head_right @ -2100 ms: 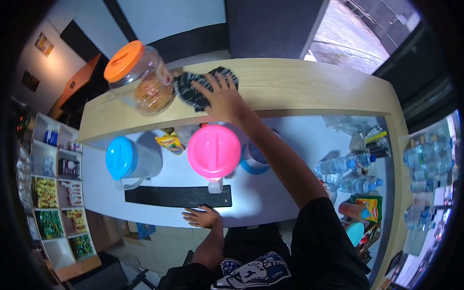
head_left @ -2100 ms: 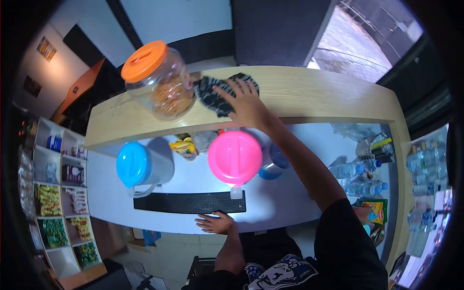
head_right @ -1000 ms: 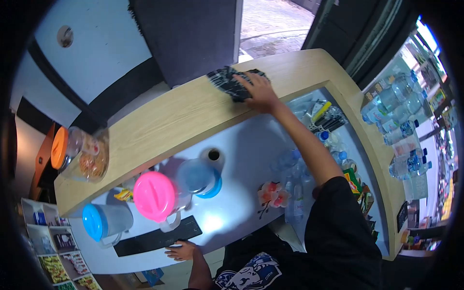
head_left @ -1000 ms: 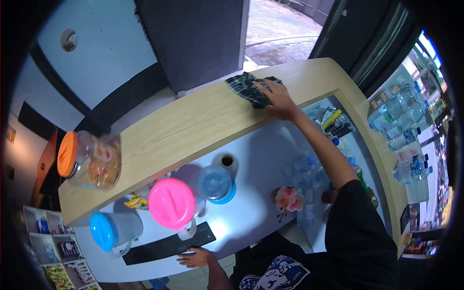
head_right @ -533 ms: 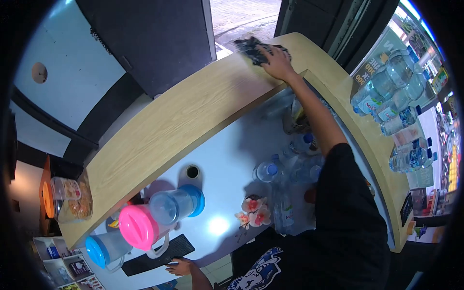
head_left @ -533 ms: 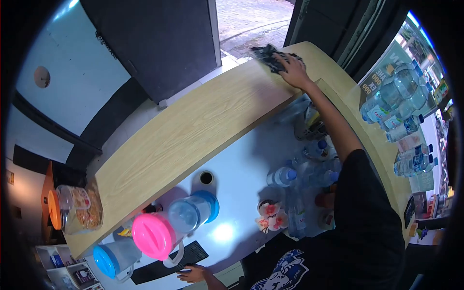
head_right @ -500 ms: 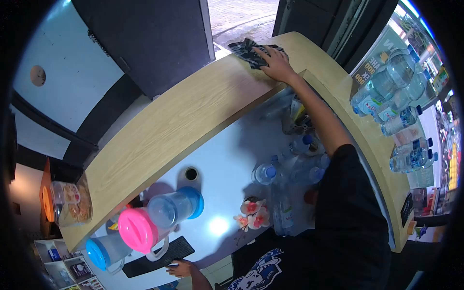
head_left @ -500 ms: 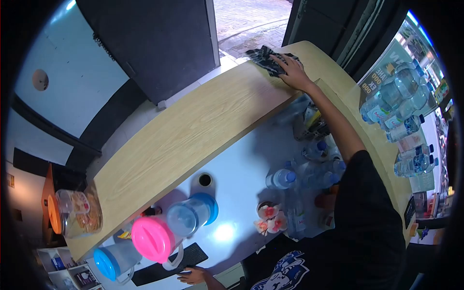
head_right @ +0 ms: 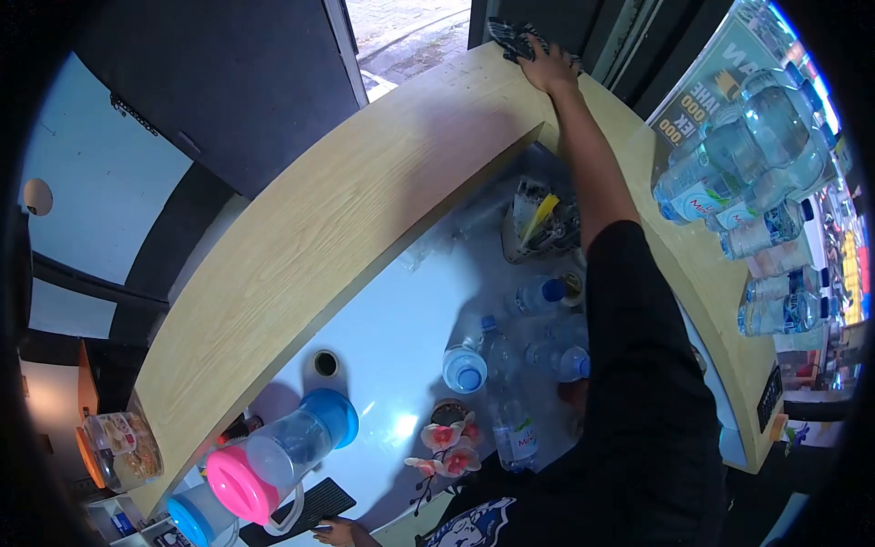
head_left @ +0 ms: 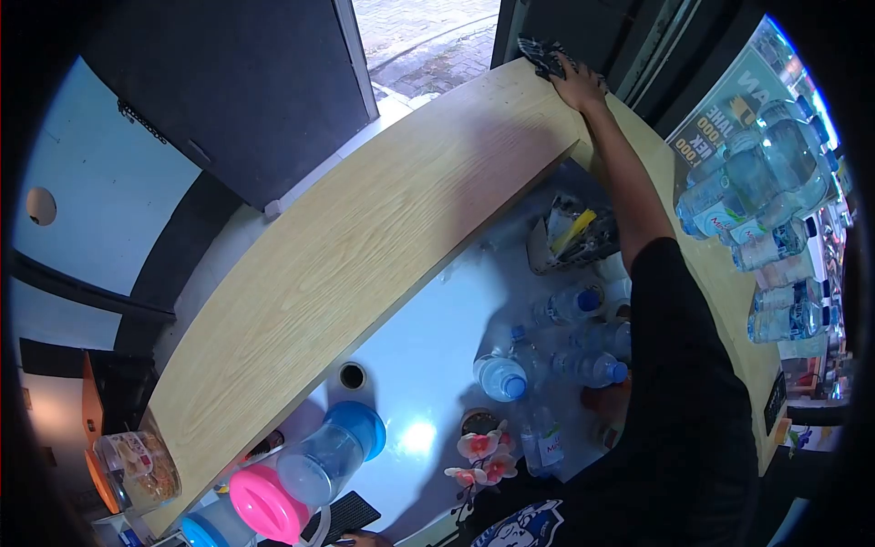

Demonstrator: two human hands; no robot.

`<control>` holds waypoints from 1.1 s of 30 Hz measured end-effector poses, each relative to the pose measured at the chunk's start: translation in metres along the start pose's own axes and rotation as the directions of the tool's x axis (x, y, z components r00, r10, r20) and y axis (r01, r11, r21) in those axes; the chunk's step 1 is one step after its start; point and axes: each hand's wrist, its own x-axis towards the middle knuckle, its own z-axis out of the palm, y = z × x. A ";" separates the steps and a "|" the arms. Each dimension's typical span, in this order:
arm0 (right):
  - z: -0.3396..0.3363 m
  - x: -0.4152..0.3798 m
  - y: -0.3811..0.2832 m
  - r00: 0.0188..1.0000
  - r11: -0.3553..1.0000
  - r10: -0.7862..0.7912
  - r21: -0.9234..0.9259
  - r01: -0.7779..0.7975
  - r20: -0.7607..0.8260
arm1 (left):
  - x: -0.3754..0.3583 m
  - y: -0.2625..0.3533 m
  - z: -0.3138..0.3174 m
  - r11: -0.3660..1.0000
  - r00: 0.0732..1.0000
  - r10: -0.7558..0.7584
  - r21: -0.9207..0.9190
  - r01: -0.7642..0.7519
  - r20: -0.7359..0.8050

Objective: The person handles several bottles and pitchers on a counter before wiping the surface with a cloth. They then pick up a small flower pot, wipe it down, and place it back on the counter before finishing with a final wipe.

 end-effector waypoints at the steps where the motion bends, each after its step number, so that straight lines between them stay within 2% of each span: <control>1: -0.002 0.001 -0.003 0.999 0.999 0.043 0.004 -0.043 -0.005 | 0.000 0.004 -0.002 1.000 1.000 0.002 0.002 -0.002 -0.009; 3: -0.004 -0.003 -0.008 0.991 0.991 0.133 0.008 -0.133 -0.014 | -0.003 0.008 -0.009 1.000 1.000 0.012 0.008 -0.012 -0.026; 6: -0.008 -0.014 -0.006 0.989 0.989 0.145 0.007 -0.145 -0.003 | -0.007 0.017 -0.014 0.998 0.996 -0.033 -0.054 0.028 -0.079; 9: -0.006 -0.026 0.001 0.994 0.995 0.104 -0.002 -0.105 -0.042 | -0.008 0.017 -0.009 0.994 0.978 0.024 -0.102 -0.047 -0.209; 12: -0.012 -0.048 0.009 0.996 0.996 0.086 -0.002 -0.086 -0.020 | -0.008 0.016 -0.006 0.993 0.968 0.053 -0.086 -0.076 -0.247; 15: -0.021 -0.077 0.017 0.991 0.991 0.135 -0.021 -0.135 -0.004 | -0.006 0.022 -0.014 0.992 0.971 0.049 -0.106 -0.075 -0.233; 18: -0.024 -0.107 0.033 0.979 0.979 0.202 0.011 -0.202 -0.007 | -0.003 0.027 -0.020 0.989 0.976 0.058 -0.125 -0.085 -0.210; 21: -0.036 -0.145 0.031 0.883 0.883 0.466 -0.025 -0.468 -0.051 | -0.002 0.027 -0.026 0.987 0.980 0.053 -0.141 -0.081 -0.189; 22: -0.034 -0.152 0.033 0.884 0.884 0.466 -0.024 -0.468 -0.041 | 0.000 0.027 -0.027 0.986 0.982 0.048 -0.148 -0.076 -0.183; 27: -0.043 -0.149 0.033 0.922 0.924 0.382 -0.049 -0.379 0.065 | -0.012 0.034 -0.026 0.983 0.989 -0.020 -0.182 -0.007 -0.146; 30: -0.039 -0.130 0.016 0.975 0.989 0.147 -0.035 -0.143 0.165 | -0.017 0.030 -0.028 0.984 0.990 -0.053 -0.175 0.030 -0.131; 33: -0.029 -0.120 -0.024 0.983 0.997 -0.062 -0.032 0.069 0.173 | -0.008 0.031 -0.023 0.996 0.996 -0.091 0.012 0.091 -0.013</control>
